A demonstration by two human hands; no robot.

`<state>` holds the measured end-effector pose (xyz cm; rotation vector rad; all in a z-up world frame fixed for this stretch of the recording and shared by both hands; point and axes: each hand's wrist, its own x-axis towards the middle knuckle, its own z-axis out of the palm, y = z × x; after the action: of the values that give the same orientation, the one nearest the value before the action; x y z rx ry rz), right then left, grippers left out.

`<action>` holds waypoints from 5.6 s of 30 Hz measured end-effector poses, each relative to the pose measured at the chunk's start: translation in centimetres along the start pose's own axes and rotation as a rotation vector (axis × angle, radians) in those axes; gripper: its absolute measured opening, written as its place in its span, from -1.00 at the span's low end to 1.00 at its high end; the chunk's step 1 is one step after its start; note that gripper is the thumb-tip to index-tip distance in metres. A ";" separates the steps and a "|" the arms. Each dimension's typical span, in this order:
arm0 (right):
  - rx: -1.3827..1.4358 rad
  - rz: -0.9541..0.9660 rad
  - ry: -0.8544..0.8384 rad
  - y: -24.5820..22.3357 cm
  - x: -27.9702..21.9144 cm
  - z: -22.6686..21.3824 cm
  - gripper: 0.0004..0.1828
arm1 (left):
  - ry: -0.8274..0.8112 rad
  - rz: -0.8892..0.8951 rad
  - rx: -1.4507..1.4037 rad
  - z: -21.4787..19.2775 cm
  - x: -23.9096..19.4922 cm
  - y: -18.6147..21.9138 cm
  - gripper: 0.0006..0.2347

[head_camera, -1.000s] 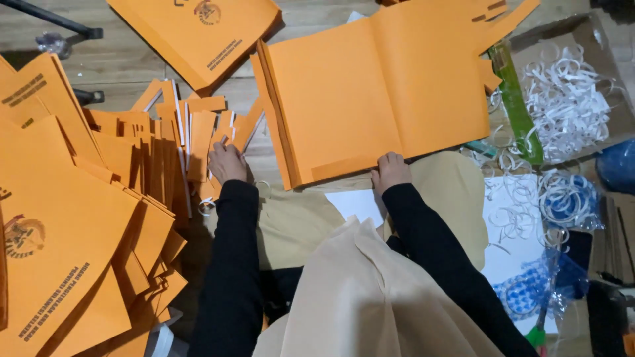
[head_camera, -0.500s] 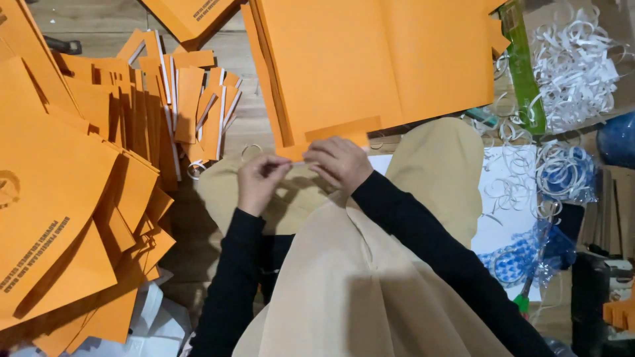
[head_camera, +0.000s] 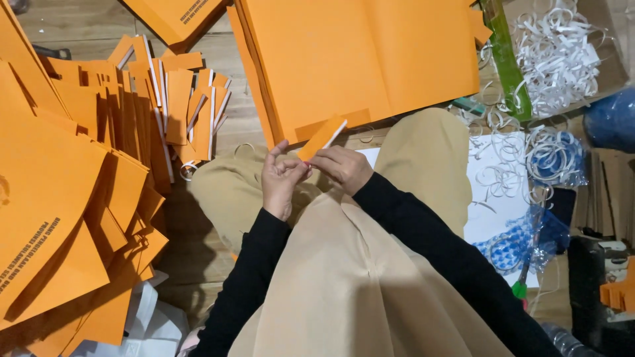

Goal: Assembling orange paper folders by folding edges and applying adhesive strips.

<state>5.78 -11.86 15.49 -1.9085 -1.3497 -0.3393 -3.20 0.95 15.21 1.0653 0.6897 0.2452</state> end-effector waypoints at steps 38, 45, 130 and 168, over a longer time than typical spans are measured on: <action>-0.759 0.919 0.247 14.3 -11.0 -19.8 -0.82 | 0.120 -0.018 0.178 -5.8 1.5 3.8 -0.69; 0.048 0.969 0.286 9.8 -2.2 -17.5 -0.80 | -0.183 0.607 0.713 -1.7 5.7 5.9 -0.95; 0.101 1.026 -0.414 37.6 23.8 7.9 -0.75 | 0.241 0.514 2.309 6.3 35.9 2.1 -0.46; -0.286 0.417 -0.346 28.5 19.6 12.1 -0.41 | 0.144 0.573 2.297 6.4 38.1 3.4 -0.17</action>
<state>36.62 5.88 6.88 -2.5158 -1.1124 0.0114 30.56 17.11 4.88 3.4751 0.5626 -0.1398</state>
